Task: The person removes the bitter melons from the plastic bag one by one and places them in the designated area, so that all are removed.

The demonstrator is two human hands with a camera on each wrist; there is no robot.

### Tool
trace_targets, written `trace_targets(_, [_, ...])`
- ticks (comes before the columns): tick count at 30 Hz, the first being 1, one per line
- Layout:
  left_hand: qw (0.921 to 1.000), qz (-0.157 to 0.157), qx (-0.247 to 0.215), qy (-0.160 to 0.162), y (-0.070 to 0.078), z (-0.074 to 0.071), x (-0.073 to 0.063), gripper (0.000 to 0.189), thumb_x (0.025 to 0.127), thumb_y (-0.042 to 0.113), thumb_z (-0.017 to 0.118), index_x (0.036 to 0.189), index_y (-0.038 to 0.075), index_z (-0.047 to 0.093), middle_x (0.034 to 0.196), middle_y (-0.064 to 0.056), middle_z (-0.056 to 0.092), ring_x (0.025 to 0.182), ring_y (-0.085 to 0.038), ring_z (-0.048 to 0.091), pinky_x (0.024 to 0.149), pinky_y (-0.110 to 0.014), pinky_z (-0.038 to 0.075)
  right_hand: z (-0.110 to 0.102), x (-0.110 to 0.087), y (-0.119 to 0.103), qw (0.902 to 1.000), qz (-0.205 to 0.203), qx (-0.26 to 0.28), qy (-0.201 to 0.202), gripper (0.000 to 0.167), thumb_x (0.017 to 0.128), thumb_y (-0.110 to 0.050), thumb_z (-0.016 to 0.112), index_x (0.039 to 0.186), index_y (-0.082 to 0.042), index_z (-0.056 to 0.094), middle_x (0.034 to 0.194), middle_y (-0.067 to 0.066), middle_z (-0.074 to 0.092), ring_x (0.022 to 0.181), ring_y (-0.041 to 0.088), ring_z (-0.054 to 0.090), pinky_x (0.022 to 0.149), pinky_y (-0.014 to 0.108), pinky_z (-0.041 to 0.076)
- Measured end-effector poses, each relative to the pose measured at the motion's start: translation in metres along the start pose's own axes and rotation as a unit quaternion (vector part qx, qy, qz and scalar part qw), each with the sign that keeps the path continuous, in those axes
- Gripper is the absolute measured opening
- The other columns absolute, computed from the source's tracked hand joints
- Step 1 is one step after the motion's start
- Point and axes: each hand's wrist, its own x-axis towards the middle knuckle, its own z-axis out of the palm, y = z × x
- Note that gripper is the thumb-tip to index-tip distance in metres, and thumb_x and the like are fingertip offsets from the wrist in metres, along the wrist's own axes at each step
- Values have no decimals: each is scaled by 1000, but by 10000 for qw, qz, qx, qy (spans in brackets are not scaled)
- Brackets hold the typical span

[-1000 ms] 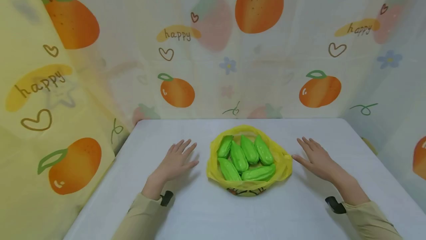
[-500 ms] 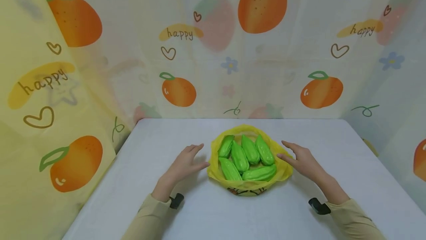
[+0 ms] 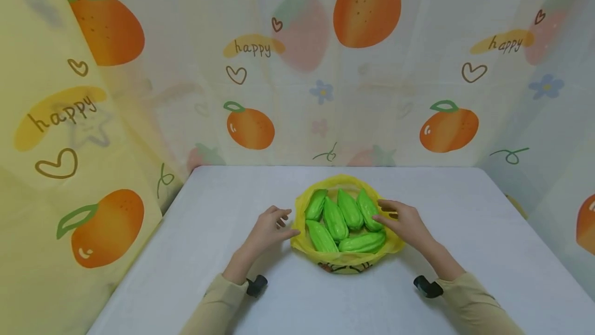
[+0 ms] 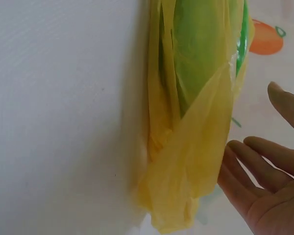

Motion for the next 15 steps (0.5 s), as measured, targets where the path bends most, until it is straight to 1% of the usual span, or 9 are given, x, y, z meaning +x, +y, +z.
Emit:
trace_targets(4, [9999, -37, -118, -8, 1, 4, 0, 59, 75, 30, 80, 119, -5, 62, 94, -10, 61, 76, -16, 61, 65, -21, 51, 5, 3, 1, 10000, 38, 55, -35, 54, 87, -30, 69, 126, 5, 56, 121, 25, 61, 104, 40, 63, 84, 46, 54])
trace_targets(7, [10000, -43, -59, -23, 1, 7, 1, 57, 76, 30, 79, 119, -5, 62, 92, -9, 62, 75, -14, 61, 65, -20, 51, 8, 5, 3, 9998, 116, 79, -111, 55, 87, -32, 68, 127, 3, 56, 122, 23, 61, 104, 38, 63, 84, 45, 54])
trace_targets(15, [9998, -166, -72, -121, 3, 9, 1, 54, 78, 29, 77, 119, -3, 62, 91, -8, 63, 74, -13, 61, 64, -22, 51, 11, 9, 5, 9991, 328, -40, -266, 60, 87, -36, 67, 130, 4, 53, 126, 23, 59, 105, 37, 63, 84, 45, 54])
